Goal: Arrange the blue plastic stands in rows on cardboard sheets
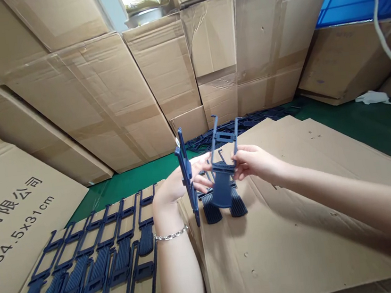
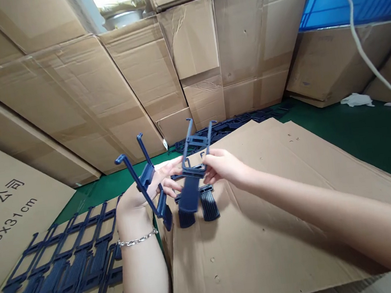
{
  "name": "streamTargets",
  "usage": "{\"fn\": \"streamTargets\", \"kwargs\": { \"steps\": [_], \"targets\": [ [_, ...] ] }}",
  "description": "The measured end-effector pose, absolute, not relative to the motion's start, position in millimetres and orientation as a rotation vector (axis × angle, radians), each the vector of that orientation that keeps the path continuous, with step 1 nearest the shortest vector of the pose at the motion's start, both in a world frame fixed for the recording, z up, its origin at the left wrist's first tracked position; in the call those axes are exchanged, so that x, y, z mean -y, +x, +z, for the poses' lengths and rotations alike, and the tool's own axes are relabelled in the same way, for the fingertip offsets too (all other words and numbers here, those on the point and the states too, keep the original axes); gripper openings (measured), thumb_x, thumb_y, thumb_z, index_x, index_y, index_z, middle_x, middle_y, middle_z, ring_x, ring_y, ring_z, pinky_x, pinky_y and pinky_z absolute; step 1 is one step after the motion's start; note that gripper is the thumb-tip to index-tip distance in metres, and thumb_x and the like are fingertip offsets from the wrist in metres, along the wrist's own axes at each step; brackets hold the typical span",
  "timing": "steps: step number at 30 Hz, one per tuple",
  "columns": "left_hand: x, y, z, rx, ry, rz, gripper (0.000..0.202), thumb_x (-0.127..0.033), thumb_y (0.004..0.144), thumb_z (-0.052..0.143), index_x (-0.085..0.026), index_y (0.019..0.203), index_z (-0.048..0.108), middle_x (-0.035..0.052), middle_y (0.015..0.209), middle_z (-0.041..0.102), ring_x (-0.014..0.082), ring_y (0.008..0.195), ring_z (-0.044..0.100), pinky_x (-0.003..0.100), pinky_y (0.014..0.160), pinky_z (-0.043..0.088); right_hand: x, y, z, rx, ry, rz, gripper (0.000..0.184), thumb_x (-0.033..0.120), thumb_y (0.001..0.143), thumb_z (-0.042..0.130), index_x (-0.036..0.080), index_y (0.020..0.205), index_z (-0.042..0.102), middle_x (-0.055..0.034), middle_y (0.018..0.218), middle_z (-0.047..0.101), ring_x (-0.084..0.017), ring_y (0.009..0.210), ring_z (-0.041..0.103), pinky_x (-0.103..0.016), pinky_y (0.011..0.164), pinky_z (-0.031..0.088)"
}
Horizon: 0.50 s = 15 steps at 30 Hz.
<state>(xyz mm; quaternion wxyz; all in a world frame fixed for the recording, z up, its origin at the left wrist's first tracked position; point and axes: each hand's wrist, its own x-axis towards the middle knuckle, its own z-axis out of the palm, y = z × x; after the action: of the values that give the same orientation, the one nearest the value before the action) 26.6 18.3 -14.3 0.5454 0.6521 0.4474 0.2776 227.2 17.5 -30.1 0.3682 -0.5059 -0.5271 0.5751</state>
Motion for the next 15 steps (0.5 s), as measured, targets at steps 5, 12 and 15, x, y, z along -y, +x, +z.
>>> {"fn": "streamTargets", "kwargs": {
  "steps": [5,12,15],
  "targets": [
    [-12,11,-6,-1.184,1.524,0.640,0.061,-0.053,0.083,0.044,-0.019,0.134,0.038,0.0157,0.113,0.059,0.0174,0.068,0.066,0.022,0.048,0.048,-18,283,-58,1.343,-1.589,1.330,0.019,0.010,0.078,0.031,0.014,0.092,0.043,0.0011,0.050,0.050,-0.011,0.039,0.050,-0.017,0.038,0.039],
    [-12,8,-2,-1.316,1.552,0.827,0.050,-0.039,0.081,0.050,-0.015,0.125,0.048,0.0065,0.083,0.063,0.0107,0.055,0.055,0.020,0.045,0.043,-10,333,-81,1.703,-1.945,1.075,0.042,0.030,0.084,0.038,0.009,0.119,0.047,-0.0127,0.071,0.061,-0.024,0.057,0.060,-0.037,0.055,0.050],
    [-11,10,-2,-1.392,1.591,0.853,0.040,-0.029,0.080,0.047,-0.014,0.116,0.055,0.0028,0.071,0.059,0.0087,0.051,0.048,0.019,0.044,0.041,0,334,-84,2.009,-1.929,0.626,0.054,0.044,0.081,0.043,0.011,0.123,0.049,-0.0183,0.112,0.054,-0.035,0.104,0.052,-0.050,0.092,0.040]
  ]
}}
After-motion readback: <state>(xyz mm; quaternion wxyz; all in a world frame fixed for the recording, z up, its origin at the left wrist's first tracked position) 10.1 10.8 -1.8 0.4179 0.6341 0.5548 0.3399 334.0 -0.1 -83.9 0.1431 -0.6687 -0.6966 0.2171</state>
